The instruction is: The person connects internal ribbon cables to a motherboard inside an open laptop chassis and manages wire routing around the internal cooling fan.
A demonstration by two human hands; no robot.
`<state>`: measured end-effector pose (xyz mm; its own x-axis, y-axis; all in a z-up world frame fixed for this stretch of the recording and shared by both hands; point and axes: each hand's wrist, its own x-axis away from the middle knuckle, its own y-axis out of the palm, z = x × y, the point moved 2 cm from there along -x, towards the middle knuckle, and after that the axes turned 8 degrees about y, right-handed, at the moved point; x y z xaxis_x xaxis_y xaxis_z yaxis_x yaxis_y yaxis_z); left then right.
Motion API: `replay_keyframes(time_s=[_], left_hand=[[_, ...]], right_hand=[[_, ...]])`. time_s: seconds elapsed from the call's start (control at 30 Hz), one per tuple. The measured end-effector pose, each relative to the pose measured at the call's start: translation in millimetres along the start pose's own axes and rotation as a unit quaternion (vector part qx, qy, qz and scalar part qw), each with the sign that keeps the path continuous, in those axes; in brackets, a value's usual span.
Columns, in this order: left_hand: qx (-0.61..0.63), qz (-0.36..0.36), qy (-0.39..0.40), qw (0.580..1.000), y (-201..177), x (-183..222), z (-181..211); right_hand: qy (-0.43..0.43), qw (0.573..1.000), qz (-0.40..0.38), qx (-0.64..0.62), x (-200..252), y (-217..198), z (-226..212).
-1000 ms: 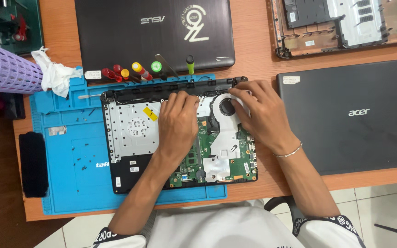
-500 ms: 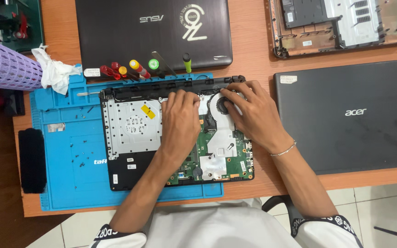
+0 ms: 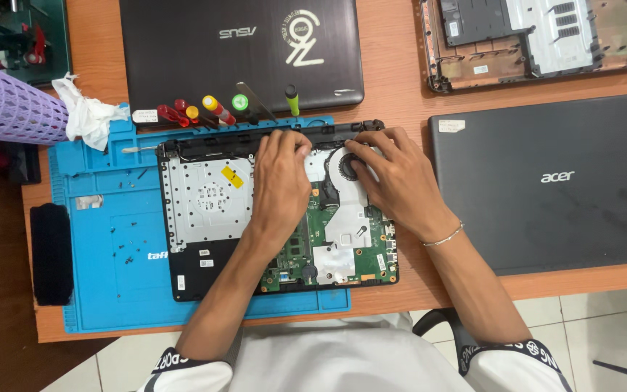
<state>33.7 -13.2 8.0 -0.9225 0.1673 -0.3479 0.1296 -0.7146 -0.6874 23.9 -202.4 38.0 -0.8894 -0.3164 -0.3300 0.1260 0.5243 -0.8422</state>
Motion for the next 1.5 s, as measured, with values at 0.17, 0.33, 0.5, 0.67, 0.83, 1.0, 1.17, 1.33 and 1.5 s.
replay_keyframes(time_s=[0.17,0.33,0.5,0.67,0.83,1.0,1.17,1.33,1.5], left_hand=[[-0.007,0.039,0.012,0.999,3,1,4],[-0.039,0.063,0.059,0.996,5,7,9],[-0.016,0.04,0.07,0.997,-4,12,11],[-0.061,0.012,0.076,0.995,-9,18,17],[0.033,0.042,-0.003,0.999,-7,13,20],[0.104,0.067,-0.055,0.991,-5,11,27],[0.027,0.087,-0.042,0.995,-18,14,19],[-0.038,0.034,0.015,0.999,-23,33,16],[-0.067,0.026,0.058,0.996,-27,51,22]], right_hand=[[0.004,1.0,-0.002,-0.002,-1,-1,-1],[0.007,1.0,-0.001,-0.003,-1,-2,0],[0.011,1.0,-0.004,-0.005,-1,0,1],[0.005,1.0,-0.001,-0.002,-1,1,2],[0.012,1.0,-0.005,-0.003,0,1,2],[0.014,1.0,-0.006,-0.005,1,0,2],[0.009,1.0,-0.006,-0.011,-1,-3,-1],[-0.001,1.0,-0.007,-0.004,-1,-3,-1],[0.002,1.0,-0.01,0.0,-1,-3,-1]])
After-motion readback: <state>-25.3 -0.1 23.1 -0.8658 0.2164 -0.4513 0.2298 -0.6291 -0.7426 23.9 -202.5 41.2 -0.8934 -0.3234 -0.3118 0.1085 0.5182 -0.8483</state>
